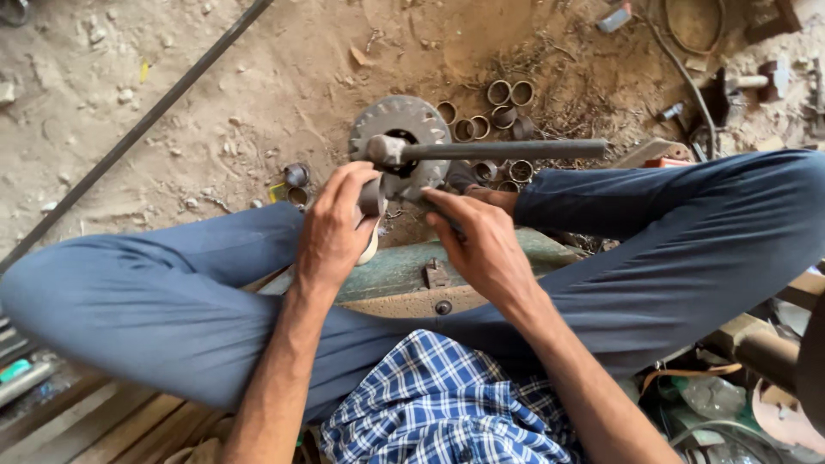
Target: The person sits on the ground and uses a hammer to shape small metal rings on a gear-like metal fixture. They repeatedly pick up a ring, place it on the fixture, and strike it with the hammer to form it.
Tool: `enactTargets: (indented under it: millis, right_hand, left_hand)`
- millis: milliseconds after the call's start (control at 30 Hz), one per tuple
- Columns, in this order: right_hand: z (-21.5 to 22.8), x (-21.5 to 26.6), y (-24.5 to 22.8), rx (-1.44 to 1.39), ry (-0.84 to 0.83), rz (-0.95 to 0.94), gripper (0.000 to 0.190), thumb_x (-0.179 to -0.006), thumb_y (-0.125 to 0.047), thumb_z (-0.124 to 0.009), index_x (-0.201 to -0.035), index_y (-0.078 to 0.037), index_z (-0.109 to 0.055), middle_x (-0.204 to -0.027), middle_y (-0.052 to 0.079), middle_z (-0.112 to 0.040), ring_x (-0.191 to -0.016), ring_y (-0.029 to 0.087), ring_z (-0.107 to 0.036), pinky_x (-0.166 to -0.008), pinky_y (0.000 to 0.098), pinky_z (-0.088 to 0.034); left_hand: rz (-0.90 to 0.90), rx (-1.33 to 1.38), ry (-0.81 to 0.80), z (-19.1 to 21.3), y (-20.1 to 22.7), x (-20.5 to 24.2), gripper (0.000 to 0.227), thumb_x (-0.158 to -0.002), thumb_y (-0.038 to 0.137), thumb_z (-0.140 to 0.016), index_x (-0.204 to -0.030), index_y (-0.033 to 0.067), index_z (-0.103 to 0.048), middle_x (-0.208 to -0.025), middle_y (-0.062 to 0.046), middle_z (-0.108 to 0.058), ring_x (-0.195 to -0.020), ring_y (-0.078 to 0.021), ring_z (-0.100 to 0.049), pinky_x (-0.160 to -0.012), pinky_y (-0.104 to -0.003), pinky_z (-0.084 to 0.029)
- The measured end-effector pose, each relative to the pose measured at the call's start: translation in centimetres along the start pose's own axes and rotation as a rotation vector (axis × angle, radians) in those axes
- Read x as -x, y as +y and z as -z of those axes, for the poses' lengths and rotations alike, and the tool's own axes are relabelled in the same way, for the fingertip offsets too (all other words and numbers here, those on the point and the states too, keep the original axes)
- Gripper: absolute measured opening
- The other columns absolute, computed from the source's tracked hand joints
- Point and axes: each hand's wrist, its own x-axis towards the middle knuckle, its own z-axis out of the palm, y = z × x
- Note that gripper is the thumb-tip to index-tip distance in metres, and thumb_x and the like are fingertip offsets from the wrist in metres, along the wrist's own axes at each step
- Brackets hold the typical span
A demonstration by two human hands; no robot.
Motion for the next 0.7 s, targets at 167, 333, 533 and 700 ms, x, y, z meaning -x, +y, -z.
enactTargets:
  millis: [167, 333, 533, 700]
  right_hand:
    - [-0.5, 1.0, 0.7, -0.168, -0.107, -0.581, 0.039, -0.106, -0.014, -0.063, -0.145, -0.009, -0.068, -0.087, 0.019, -0.067, -0.062, 0.03, -0.051, -0.063, 0.0438, -0.043]
    - [-0.8, 2.0, 2.3, -0.88, -0.061, -0.608, 0.033, -0.096, -0.011, -0.064, -0.129, -0.008, -0.063, -0.1, -0.001, -0.071, -0.091, 0.004, -0.062, -0.08, 0.0221, -0.05]
    - [-3.9, 1.9, 4.2, -0.859, 0.122, -0.568, 0.019, -0.096, -0.013, -0.074, -0.107, -0.002, -0.063, -0.084, -0.004, -0.058, -0.075, 0.006, -0.051, -0.067, 0.0237, -0.043]
    - [-5.5, 1.1, 5.4, -0.574, 0.153, -0.476, 0.013, -0.089, -0.01, -0.079, -0.095, 0.0, -0.074, -0.07, -0.007, -0.056, -0.062, 0.002, -0.045, -0.054, 0.0219, -0.035]
  left_hand:
    - [-0.034, 0.003, 0.06, 0.1, 0.0, 0.3, 0.058, -0.075, -0.008, -0.083, -0.124, 0.0057, -0.055, -0.133, -0.015, -0.063, -0.126, -0.0353, -0.064, -0.106, -0.041, -0.055]
    - [-0.041, 0.048, 0.094, 0.5, 0.4, 0.0, 0.061, -0.069, -0.005, -0.085, -0.121, 0.0058, -0.054, -0.128, -0.015, -0.063, -0.123, -0.0357, -0.064, -0.1, -0.042, -0.056]
    - [-0.166, 0.04, 0.157, -0.3, 0.8, 0.4, 0.058, -0.074, 0.002, -0.088, -0.12, 0.0073, -0.054, -0.124, -0.013, -0.062, -0.118, -0.0335, -0.065, -0.099, -0.043, -0.056]
    - [-0.346, -0.06, 0.143, -2.7, 0.7, 1.2, 0.057, -0.079, 0.019, -0.09, -0.123, 0.0071, -0.056, -0.123, -0.014, -0.062, -0.111, -0.0324, -0.064, -0.092, -0.043, -0.058]
